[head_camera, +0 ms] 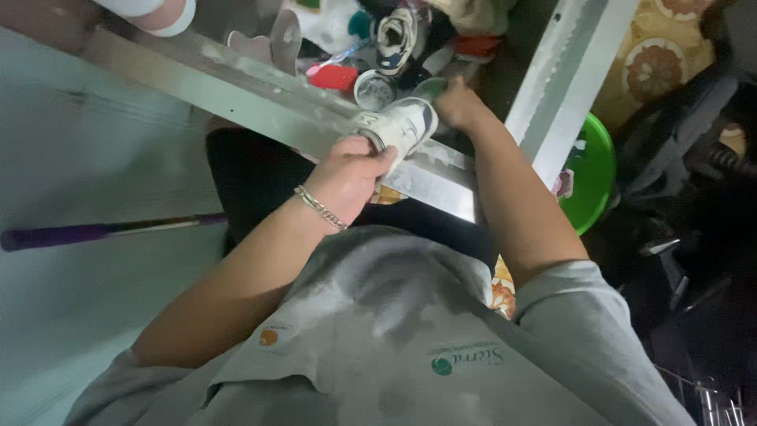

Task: The person cleans several pairs of shoes, including sneakers, sandals, and high heels, by scrubbing them with a brush and soapy water in a sink, then rinsing them under the faucet.

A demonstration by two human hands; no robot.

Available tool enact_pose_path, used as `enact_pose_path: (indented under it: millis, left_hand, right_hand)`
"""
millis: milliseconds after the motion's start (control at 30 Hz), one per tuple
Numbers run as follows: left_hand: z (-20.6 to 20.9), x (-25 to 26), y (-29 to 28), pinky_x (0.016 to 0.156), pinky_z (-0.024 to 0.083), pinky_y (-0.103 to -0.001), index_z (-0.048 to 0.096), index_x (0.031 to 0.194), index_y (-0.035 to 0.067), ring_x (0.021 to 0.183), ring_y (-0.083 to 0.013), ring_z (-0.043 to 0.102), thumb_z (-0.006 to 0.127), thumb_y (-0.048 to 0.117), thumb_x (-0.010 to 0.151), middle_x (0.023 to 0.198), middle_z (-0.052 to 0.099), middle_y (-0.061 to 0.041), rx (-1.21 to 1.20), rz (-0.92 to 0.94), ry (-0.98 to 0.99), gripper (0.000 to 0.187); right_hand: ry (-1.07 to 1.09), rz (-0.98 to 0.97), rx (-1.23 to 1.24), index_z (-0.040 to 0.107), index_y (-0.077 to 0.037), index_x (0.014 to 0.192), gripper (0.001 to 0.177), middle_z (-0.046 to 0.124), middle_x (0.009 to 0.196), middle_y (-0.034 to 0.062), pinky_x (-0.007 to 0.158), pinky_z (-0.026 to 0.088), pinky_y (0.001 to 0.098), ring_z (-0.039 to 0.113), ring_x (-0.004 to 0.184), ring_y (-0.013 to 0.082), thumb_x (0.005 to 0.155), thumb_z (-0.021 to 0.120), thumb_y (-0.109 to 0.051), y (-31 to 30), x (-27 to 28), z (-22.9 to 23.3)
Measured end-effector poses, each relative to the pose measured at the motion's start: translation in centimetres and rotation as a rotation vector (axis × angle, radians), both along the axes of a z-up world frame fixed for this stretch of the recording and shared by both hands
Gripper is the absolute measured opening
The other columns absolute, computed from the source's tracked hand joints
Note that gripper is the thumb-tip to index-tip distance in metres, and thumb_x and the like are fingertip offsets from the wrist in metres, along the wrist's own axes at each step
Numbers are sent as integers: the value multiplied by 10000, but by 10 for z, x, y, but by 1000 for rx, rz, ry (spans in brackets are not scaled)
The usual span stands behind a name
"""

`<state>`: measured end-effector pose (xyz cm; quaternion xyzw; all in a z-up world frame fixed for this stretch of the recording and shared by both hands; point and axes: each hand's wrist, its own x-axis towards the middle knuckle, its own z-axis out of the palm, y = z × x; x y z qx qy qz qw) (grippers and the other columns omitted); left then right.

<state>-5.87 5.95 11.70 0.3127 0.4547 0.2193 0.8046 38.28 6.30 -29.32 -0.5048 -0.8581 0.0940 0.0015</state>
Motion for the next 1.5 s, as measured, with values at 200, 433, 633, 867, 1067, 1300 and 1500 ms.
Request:
enact_pose_path:
  millis: [200,433,633,867,1067,1300,1500]
  left_hand:
    - [7,9,-14,753,502,-221,695,873,83,748,-64,625,922,-8,1090,793,498,61,-41,276,-209,327]
    - [10,16,-13,769,403,-204,651,835,131,823,5,515,953,108,1116,818,477,104,64,299,-37,413]
    - [37,5,6,1035,605,-337,781,1280,-21,1134,-224,748,825,217,1149,1199,735,-138,-131,179,37,276]
    - [88,27,24,1429,549,-517,647,1664,-148,1667,-408,684,697,139,1093,1779,703,-326,-428,261,-248,641]
    - [-7,47,45,817,642,-218,832,1259,26,991,-145,833,821,202,1185,1188,905,-98,-516,195,-187,192]
    - [-31,65,55,692,563,-180,822,1087,117,758,-67,675,825,197,1207,914,793,29,-421,190,-121,144]
    - [-33,69,54,1093,698,-276,833,1319,26,1151,-175,870,790,158,1171,1273,918,-106,-338,161,-141,203]
  right_hand:
    - [-35,-206,-193,537,-98,875,264,594,811,94,1058,462,620,520,764,378,870,799,-76,54,-85,104]
    - [-83,-451,-399,725,-99,1179,196,755,1126,147,1116,539,626,690,1075,409,1000,783,-152,70,-110,133]
    - [-145,-637,-578,885,-100,1440,369,893,1396,191,1166,605,631,835,1342,435,1110,768,-218,68,-126,202]
    - [1267,-657,120,662,-99,1670,690,678,1618,127,1272,519,417,625,1517,300,988,569,-44,-22,-106,323]
    - [1240,-708,510,665,-122,1228,417,656,1227,66,1092,491,438,613,1144,235,1377,451,-447,-50,-157,376]
    - [979,-540,670,602,-67,946,351,598,920,98,832,440,491,575,861,321,1255,709,-194,-20,-223,421]
    - [926,-505,764,653,-68,894,418,594,868,85,797,430,492,572,822,299,1283,726,-204,6,-171,377]
